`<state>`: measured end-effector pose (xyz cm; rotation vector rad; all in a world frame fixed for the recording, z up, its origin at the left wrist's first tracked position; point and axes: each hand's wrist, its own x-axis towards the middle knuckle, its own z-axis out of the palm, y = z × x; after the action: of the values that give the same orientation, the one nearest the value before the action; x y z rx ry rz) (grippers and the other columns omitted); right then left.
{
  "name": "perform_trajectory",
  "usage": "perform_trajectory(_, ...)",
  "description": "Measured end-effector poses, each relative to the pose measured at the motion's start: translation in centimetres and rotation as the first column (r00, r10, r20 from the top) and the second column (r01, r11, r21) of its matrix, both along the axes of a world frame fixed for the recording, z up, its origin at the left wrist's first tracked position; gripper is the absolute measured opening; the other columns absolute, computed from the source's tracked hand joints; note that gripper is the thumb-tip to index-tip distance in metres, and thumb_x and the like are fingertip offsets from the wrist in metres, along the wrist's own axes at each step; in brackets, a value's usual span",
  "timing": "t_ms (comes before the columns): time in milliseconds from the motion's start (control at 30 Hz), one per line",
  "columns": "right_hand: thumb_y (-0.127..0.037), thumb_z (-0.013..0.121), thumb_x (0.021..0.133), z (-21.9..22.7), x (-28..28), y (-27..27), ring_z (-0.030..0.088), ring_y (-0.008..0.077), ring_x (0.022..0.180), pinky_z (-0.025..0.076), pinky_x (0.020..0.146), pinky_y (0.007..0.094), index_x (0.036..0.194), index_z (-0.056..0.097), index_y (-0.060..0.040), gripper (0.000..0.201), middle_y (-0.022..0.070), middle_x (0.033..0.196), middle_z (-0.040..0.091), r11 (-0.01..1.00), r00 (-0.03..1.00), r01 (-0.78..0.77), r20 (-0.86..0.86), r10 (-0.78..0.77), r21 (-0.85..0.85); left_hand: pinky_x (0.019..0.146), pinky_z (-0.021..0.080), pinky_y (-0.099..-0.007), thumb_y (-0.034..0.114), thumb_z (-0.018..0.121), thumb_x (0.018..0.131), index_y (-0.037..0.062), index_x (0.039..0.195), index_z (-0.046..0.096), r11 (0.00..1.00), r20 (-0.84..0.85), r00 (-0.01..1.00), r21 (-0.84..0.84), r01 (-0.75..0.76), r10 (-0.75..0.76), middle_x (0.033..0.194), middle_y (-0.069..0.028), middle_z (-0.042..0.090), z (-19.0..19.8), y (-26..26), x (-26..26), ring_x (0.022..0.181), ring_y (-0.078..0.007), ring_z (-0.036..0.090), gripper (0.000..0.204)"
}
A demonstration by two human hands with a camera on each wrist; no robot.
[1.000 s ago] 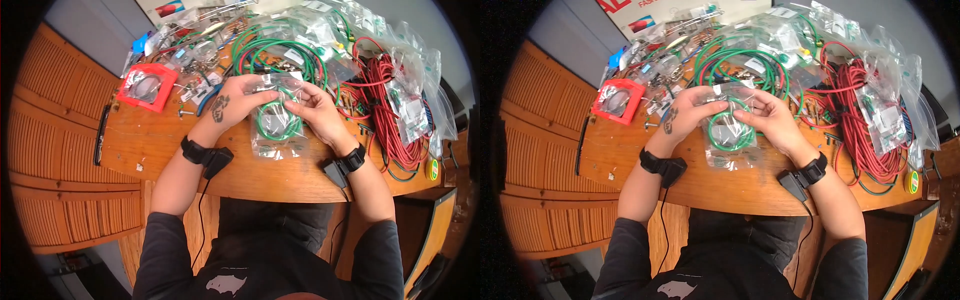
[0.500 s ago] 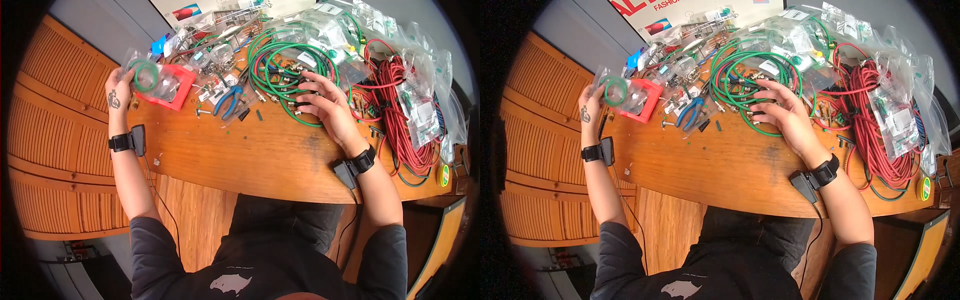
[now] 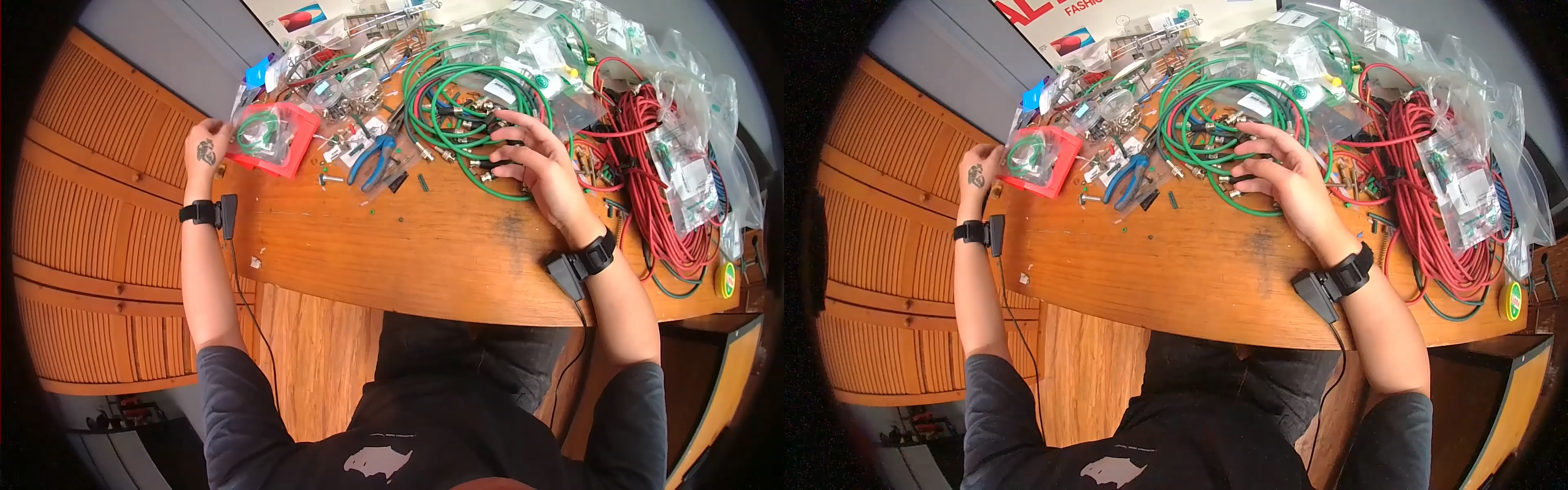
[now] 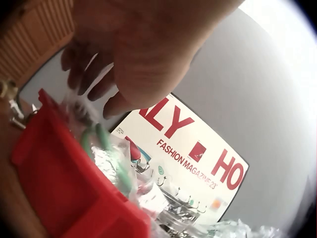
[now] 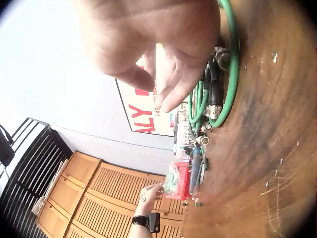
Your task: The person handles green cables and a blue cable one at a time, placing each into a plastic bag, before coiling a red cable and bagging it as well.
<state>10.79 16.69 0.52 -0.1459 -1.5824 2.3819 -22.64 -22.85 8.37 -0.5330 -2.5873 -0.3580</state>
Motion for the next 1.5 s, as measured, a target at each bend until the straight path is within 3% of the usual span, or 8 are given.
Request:
perform_trajectory(133,0.002,0.053,0.090,-0.3,0.0,0.1,0.063,0.0168,0.096,0.056,0.082,0.0291,0.135,0.050,-0.0040,0.045,0.0069,0.111,0.059,1.000,1.000,-0.003,0.006,0.003,0.012,0.083,0.051,-0.0375,0.027,0.068,0.086,0.0025,0.108,0.069,0.982,-0.098,0.980,-0.092,0.164,-0.173,0.097,-0.0161,0.067,0.5,1.6,2.0,0.090,-0.0313,0.066,0.034)
perform_trajectory(333,0.000,0.052,0.093,0.0,-0.1,0.0,0.062,0.0149,0.094,0.053,0.081,0.0271,0.136,0.049,-0.0048,0.044,0.0054,0.112,0.059,0.997,1.000,-0.004,0.024,0.002,0.072,0.090,0.048,-0.0374,0.018,0.069,0.083,0.0043,0.115,0.064,0.925,0.296,0.893,-0.065,0.374,-0.340,0.110,-0.0181,0.064,-2.3,4.0,1.2,0.100,-0.0336,0.062,0.035)
perform_trajectory(400,0.002,0.053,0.091,-0.1,0.0,0.0,0.063,0.0150,0.093,0.055,0.080,0.0269,0.135,0.051,-0.0042,0.044,0.0062,0.109,0.060,0.997,0.999,0.040,0.012,-0.041,0.065,0.088,0.050,-0.0421,0.020,0.066,0.082,0.0060,0.114,0.064,0.814,0.276,0.891,-0.374,0.444,-0.360,0.111,-0.0198,0.065,-2.9,4.0,0.4,0.101,-0.0374,0.062,0.035)
perform_trajectory(600,-0.001,0.054,0.092,-0.7,-0.2,0.9,0.061,0.0109,0.083,0.051,0.072,0.0224,0.124,0.060,-0.0027,0.033,0.0032,0.098,0.063,0.973,0.981,0.192,-0.049,-0.187,0.127,0.087,0.050,-0.0417,0.019,0.066,0.083,0.0012,0.099,0.068,0.875,0.153,0.962,-0.403,0.268,-0.224,0.099,-0.0193,0.068,1.0,8.7,6.5,0.097,-0.0381,0.063,0.024)
perform_trajectory(800,-0.004,0.053,0.091,-0.7,0.0,2.8,0.059,0.0087,0.076,0.045,0.067,0.0206,0.112,0.067,-0.0019,0.025,0.0018,0.095,0.064,0.897,0.898,0.434,-0.120,-0.423,0.086,0.070,0.052,-0.0370,0.021,0.065,0.087,0.0034,0.100,0.068,0.705,0.209,0.673,0.194,0.682,-0.709,0.091,-0.0146,0.069,-0.3,18.2,15.2,0.077,-0.0303,0.067,0.022)
perform_trajectory(1000,-0.006,0.053,0.092,-0.8,-0.2,2.9,0.060,0.0070,0.077,0.046,0.066,0.0210,0.109,0.069,-0.0037,0.023,0.0009,0.093,0.065,0.852,0.909,0.398,-0.021,-0.416,0.339,0.069,0.052,-0.0332,0.017,0.069,0.085,0.0029,0.107,0.067,0.624,0.172,0.601,0.168,0.763,-0.781,0.093,-0.0119,0.066,-4.4,22.9,17.4,0.070,-0.0197,0.063,0.026)
perform_trajectory(1200,-0.006,0.054,0.091,-0.6,0.1,2.7,0.060,0.0060,0.074,0.046,0.062,0.0210,0.105,0.070,-0.0031,0.022,0.0013,0.093,0.066,0.802,0.891,0.415,-0.012,-0.454,0.431,0.066,0.049,-0.0353,0.026,0.073,0.082,0.0036,0.111,0.059,0.855,0.268,0.812,0.162,0.492,-0.518,0.078,-0.0124,0.058,-7.4,23.9,17.9,0.071,-0.0239,0.061,0.039)
perform_trajectory(1500,0.000,0.055,0.086,-1.0,-0.2,3.8,0.058,0.0070,0.067,0.045,0.057,0.0204,0.108,0.068,-0.0024,0.025,0.0044,0.101,0.060,0.710,0.818,0.541,-0.084,-0.570,0.450,0.049,0.047,-0.0230,0.002,0.064,0.089,-0.0030,0.133,0.046,0.542,0.301,0.647,0.815,0.207,-0.700,0.082,-0.0030,0.057,-6.0,23.1,17.5,0.056,-0.0107,0.060,0.048)
